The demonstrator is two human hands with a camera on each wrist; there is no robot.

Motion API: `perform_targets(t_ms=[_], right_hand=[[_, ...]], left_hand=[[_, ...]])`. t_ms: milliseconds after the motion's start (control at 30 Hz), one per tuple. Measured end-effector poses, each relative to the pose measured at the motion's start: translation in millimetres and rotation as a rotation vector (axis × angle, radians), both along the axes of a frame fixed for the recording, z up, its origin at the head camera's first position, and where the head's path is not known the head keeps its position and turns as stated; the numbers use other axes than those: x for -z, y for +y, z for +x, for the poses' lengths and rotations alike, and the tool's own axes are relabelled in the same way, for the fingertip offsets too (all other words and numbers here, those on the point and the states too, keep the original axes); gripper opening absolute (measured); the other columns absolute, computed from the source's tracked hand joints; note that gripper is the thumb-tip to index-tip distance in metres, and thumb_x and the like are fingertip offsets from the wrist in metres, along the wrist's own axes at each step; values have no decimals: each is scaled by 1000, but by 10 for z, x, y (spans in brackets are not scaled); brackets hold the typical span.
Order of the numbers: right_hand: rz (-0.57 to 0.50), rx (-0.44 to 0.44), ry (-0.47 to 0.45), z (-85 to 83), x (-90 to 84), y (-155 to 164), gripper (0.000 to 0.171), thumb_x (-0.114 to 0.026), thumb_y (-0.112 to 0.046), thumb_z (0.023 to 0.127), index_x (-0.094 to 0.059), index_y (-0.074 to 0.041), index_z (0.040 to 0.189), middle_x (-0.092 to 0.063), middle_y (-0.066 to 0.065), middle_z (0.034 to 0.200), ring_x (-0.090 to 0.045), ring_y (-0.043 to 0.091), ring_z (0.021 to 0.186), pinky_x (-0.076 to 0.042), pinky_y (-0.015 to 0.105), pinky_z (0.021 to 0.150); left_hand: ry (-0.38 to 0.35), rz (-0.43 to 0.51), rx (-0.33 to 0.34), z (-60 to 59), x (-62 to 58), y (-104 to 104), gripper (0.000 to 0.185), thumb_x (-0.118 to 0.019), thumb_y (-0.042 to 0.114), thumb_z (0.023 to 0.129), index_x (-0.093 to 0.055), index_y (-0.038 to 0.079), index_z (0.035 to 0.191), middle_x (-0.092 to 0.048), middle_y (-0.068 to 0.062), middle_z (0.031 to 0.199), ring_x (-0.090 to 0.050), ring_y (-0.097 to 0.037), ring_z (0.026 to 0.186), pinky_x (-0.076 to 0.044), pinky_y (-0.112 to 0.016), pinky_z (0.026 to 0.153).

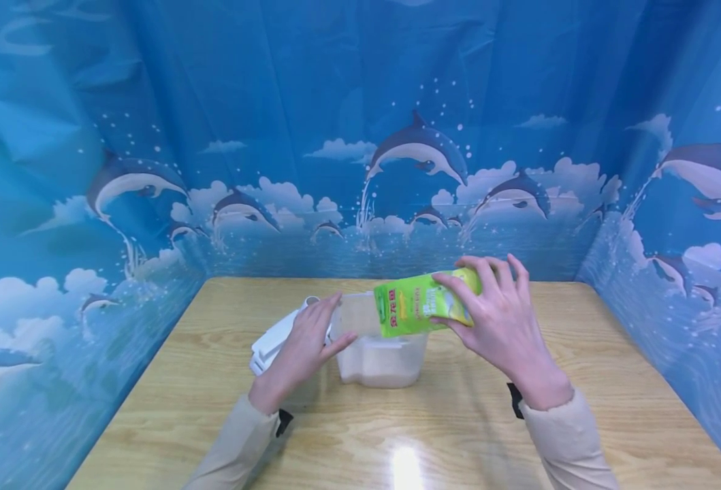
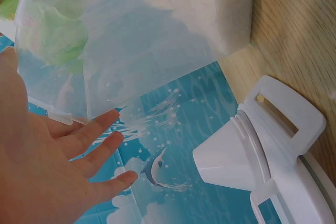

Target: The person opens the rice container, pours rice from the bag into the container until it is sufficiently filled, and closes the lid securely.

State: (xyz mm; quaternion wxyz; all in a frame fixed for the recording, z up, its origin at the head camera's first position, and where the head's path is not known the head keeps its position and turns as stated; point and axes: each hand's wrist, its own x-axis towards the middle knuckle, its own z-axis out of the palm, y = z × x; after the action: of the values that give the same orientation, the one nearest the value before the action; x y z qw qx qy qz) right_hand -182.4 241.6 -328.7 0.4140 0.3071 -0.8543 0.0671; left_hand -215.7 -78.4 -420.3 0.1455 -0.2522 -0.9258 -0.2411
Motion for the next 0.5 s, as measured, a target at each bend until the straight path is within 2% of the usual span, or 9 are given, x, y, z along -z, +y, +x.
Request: perform_targets(t_ms=[500], right_hand=[[26, -26, 28, 18, -100, -19, 70, -36, -73, 97, -68, -17, 126, -58, 24, 123, -50, 49, 110, -29, 76, 104]], left_hand=[[4, 1, 4, -3, 0, -1, 86, -53, 59, 99, -28, 2, 158, -45, -20, 154, -41, -38, 142, -28, -56, 121]])
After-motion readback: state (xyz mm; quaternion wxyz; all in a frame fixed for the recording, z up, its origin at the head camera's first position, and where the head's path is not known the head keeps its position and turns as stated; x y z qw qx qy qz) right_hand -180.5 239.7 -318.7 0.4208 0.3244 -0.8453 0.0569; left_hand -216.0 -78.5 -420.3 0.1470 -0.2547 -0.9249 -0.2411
